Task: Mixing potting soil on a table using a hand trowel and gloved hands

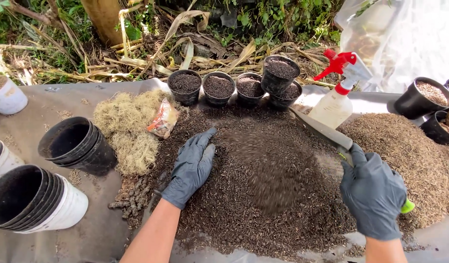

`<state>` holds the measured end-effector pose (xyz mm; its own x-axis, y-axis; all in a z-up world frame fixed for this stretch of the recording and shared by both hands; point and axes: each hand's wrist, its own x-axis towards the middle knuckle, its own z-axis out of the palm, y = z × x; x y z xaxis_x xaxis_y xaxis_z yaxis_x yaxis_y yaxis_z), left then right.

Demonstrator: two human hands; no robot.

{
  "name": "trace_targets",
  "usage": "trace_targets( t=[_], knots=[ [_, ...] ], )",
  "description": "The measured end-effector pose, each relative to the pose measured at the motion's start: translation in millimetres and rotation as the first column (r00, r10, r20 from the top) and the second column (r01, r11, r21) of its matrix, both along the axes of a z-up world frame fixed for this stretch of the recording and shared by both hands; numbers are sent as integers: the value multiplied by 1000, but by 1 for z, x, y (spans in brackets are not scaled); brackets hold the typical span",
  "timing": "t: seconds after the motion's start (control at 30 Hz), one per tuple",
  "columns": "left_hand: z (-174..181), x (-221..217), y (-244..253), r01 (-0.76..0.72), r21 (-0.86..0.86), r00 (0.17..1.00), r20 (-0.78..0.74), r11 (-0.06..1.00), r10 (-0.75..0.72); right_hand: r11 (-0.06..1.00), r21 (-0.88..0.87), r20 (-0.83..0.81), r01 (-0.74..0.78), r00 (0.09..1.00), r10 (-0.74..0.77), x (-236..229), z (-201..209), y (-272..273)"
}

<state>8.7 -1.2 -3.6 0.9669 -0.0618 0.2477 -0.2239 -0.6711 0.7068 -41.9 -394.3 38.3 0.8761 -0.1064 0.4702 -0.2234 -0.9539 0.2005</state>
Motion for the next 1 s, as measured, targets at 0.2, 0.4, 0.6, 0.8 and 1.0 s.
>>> trace_targets(
  t=[0.2, 0.4, 0.6, 0.8, 1.0],
  knots=[
    [1, 0, 1, 24, 8, 999, 21, 1000, -24, 1000, -23, -96, 0, 995, -2, 46, -64, -35],
    [6, -2, -2, 18, -9, 1000, 14, 1000, -18, 802, 540, -495, 255, 867, 57, 24, -2, 5],
    [-2, 0, 0, 5, 3, 1000, -2, 1000, -5, 680, 651, -554, 337, 823, 123, 9, 5, 20],
    [-3, 2, 0, 0, 2, 1000, -23, 1000, 0, 858, 503, -378, 105, 919, 109, 6, 37, 34],
    [-2, 2, 0, -6, 0, 1000, -14, 1000, 6, 970, 180, -215, -165, 955, 202, 71, 21, 18]
  ],
)
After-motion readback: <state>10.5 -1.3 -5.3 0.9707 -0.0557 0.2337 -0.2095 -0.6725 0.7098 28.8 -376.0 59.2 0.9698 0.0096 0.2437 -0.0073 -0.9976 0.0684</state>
